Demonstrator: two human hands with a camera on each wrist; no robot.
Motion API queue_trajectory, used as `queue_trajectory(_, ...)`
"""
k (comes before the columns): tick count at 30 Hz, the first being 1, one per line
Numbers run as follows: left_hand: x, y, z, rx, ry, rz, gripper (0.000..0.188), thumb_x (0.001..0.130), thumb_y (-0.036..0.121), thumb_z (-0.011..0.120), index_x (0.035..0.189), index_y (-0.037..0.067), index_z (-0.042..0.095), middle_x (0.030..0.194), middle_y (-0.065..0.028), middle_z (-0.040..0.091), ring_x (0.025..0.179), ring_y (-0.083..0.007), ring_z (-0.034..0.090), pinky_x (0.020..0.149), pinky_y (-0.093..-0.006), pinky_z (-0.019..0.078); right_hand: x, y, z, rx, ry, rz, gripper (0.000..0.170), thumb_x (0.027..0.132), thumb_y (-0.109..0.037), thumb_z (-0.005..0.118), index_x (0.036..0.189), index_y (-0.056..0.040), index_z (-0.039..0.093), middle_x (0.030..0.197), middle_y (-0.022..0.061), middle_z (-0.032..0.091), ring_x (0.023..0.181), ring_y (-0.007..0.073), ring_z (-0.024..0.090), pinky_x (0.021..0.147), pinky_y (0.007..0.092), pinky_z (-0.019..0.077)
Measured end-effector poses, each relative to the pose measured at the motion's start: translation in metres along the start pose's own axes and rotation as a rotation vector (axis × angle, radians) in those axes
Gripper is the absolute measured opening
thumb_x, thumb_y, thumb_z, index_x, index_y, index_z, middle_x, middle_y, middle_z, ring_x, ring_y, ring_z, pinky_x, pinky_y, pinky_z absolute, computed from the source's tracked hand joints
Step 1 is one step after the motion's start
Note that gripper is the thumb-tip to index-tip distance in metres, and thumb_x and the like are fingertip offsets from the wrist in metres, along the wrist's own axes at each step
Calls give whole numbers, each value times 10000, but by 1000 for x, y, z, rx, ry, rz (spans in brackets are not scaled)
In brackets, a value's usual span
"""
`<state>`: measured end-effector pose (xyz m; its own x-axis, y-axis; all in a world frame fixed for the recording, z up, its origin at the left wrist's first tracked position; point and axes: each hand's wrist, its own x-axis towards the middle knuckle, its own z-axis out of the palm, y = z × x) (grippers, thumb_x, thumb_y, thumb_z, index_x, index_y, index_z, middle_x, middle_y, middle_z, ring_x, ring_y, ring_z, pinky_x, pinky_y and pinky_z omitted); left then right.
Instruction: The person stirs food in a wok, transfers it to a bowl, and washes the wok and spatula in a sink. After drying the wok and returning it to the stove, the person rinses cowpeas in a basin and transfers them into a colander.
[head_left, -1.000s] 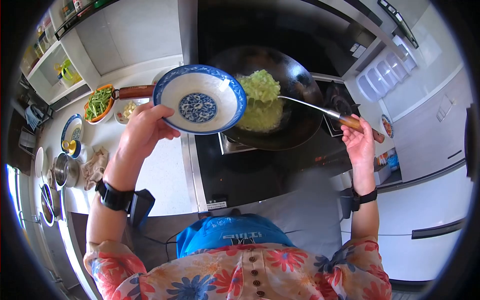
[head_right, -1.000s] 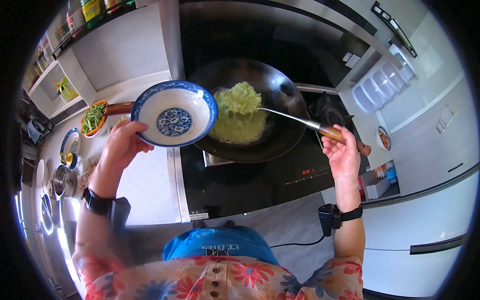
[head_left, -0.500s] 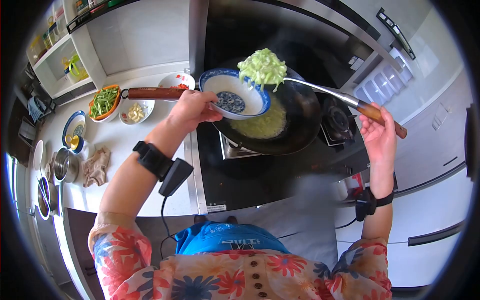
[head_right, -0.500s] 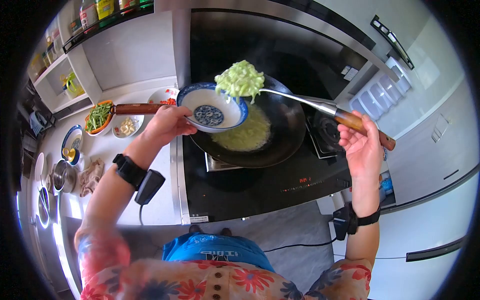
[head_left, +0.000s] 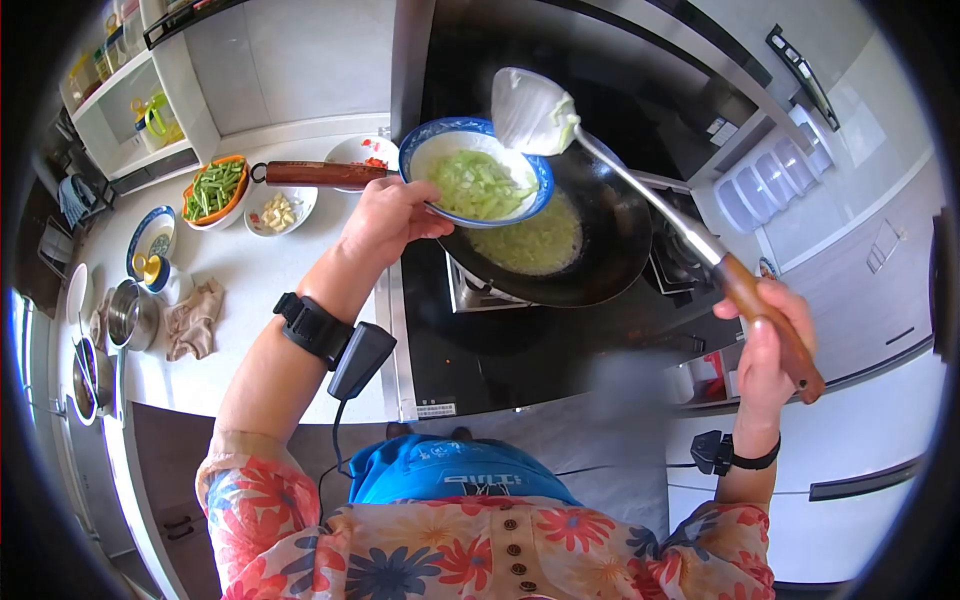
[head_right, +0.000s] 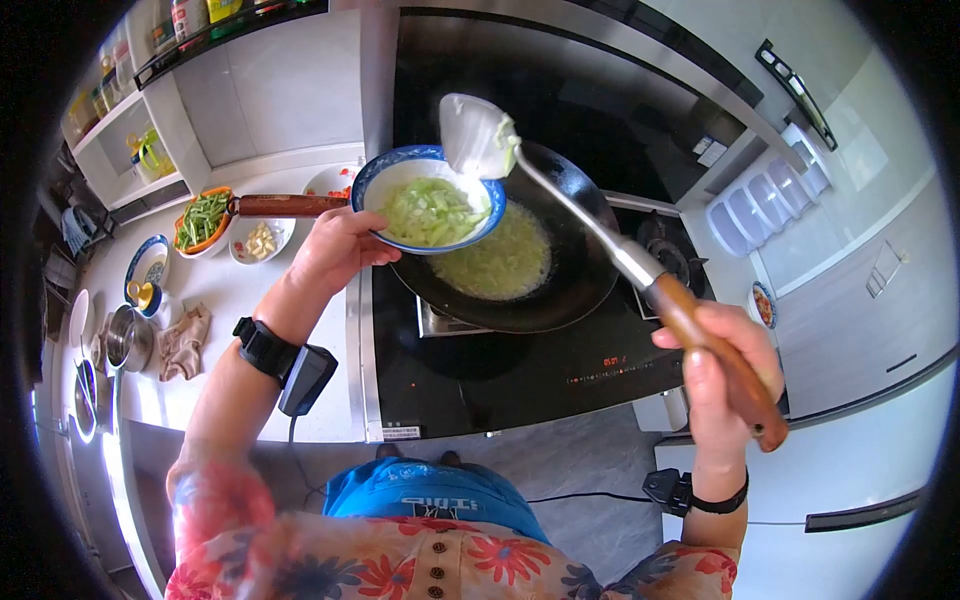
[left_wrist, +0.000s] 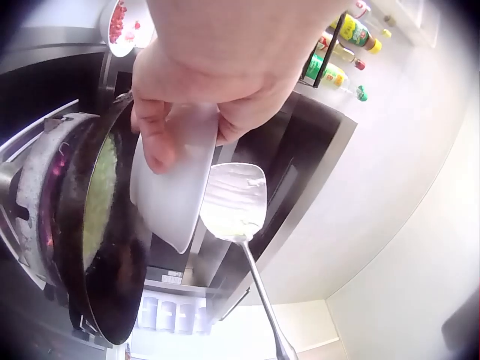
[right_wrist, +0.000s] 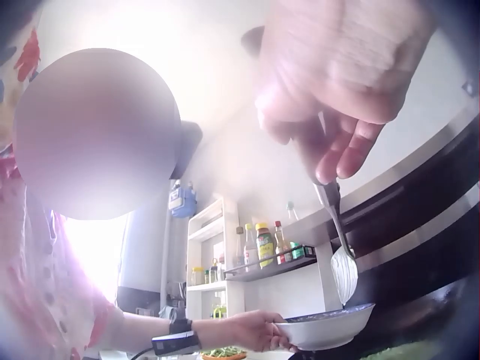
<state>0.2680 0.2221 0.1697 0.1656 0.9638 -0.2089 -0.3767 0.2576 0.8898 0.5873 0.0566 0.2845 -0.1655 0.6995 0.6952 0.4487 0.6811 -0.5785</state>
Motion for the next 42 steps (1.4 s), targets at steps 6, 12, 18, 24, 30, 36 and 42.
queue_trajectory(6, -15, 2, -2, -39, 7, 44, 190, 775, 51, 545, 900, -83, 496, 744, -170, 604, 572, -234, 620, 517, -257, 518, 16, 25, -12, 204, 312, 202, 272, 872, -117, 470, 1093, 41, 478, 824, 173, 610, 688, 194, 609, 641, 275, 494)
queue_trajectory(12, -34, 7, -29, -117, -10, 103, 197, 786, 84, 514, 926, -53, 528, 749, -149, 619, 561, -212, 611, 507, -253, 496, 36, 76, -39, 70, 272, 635, 285, 833, -212, 566, 993, 23, 548, 749, 117, 612, 552, 132, 587, 507, 220, 469)
queue_trajectory(18, -59, 19, -53, -152, 72, 146, 204, 802, 95, 508, 941, -53, 523, 707, -135, 623, 544, -200, 603, 490, -245, 478, 58, 92, -74, 137, 95, 881, 310, 809, -303, 559, 933, -19, 551, 694, 105, 609, 513, 122, 573, 433, 209, 444)
queue_trajectory(24, -71, 23, -56, -129, 122, 150, 196, 805, 105, 518, 933, -44, 521, 707, -122, 618, 532, -189, 610, 473, -232, 480, -29, 133, 26, 691, 401, 977, 315, 817, -290, 566, 1002, -36, 573, 787, 122, 632, 648, 180, 628, 568, 279, 521)
queue_trajectory(30, -72, 24, -47, -87, 126, 102, 195, 799, 99, 515, 930, -46, 518, 708, -134, 614, 522, -191, 604, 460, -227, 478, -33, 124, 28, 696, 499, 913, 346, 812, -310, 579, 1015, -30, 573, 842, 133, 626, 674, 176, 628, 582, 268, 519)
queue_trajectory(36, -61, 19, -39, -52, 68, 45, 202, 796, 96, 510, 929, -57, 517, 712, -138, 613, 526, -192, 602, 472, -235, 483, -5, 107, -7, 609, 519, 815, 351, 822, -296, 567, 1029, -14, 551, 828, 145, 626, 665, 173, 630, 540, 259, 525)
queue_trajectory(42, -43, 18, -17, 39, 45, 9, 216, 798, 101, 519, 936, -67, 517, 727, -147, 611, 538, -197, 603, 494, -242, 495, 40, 72, -40, 520, 438, 679, 349, 835, -264, 542, 1053, 9, 529, 818, 175, 623, 651, 177, 628, 528, 249, 518)
